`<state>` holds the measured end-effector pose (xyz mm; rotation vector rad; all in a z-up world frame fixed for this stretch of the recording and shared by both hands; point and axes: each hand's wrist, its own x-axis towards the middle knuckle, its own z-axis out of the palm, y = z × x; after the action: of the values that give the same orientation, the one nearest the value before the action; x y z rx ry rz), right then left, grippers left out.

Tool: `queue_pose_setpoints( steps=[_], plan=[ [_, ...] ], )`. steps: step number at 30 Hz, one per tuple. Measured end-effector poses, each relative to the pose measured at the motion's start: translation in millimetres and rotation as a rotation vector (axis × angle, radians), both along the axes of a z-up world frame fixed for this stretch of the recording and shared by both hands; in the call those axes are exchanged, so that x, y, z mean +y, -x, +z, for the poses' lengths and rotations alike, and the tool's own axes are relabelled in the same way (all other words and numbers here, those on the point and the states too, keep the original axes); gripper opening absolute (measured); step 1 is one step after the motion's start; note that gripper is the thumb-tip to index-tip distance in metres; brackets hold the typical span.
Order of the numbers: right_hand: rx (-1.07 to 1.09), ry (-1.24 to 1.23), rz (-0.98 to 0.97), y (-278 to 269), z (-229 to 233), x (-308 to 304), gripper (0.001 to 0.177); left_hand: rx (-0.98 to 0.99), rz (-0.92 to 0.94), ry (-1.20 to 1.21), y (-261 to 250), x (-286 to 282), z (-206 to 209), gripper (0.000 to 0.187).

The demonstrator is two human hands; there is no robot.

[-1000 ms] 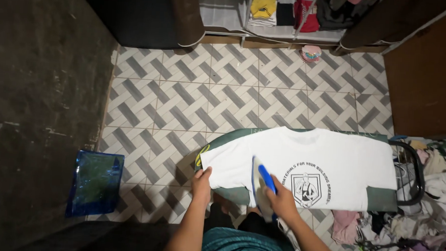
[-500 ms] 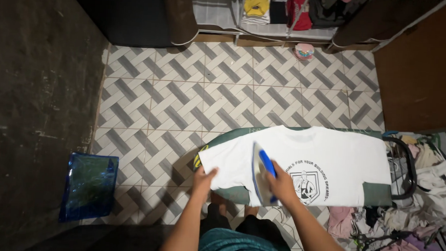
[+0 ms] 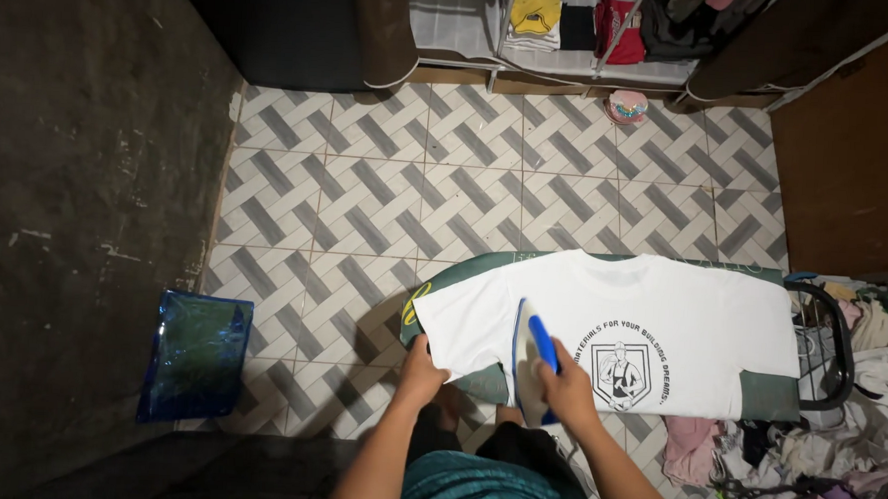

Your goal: Ironing a white t-shirt on an ironing board and putting it on a hanger.

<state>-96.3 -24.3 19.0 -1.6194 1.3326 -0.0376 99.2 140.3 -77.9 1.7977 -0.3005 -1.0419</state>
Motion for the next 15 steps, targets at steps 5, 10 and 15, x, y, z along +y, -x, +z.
queue_pose_setpoints(
  steps=[5,10,15],
  plan=[
    [-0.066,0.026,-0.082,-14,5,-9,0.058,-0.104,-0.029,-0.176,-11,5,-28,0.059],
    [0.003,-0.033,-0.078,13,-1,13,0.062,0.071,0.168,-0.100,-30,-18,-26,0.043],
    [-0.063,-0.068,-0.063,37,-6,23,0.063,0.083,0.398,0.083,-25,-27,-50,0.025]
  ],
)
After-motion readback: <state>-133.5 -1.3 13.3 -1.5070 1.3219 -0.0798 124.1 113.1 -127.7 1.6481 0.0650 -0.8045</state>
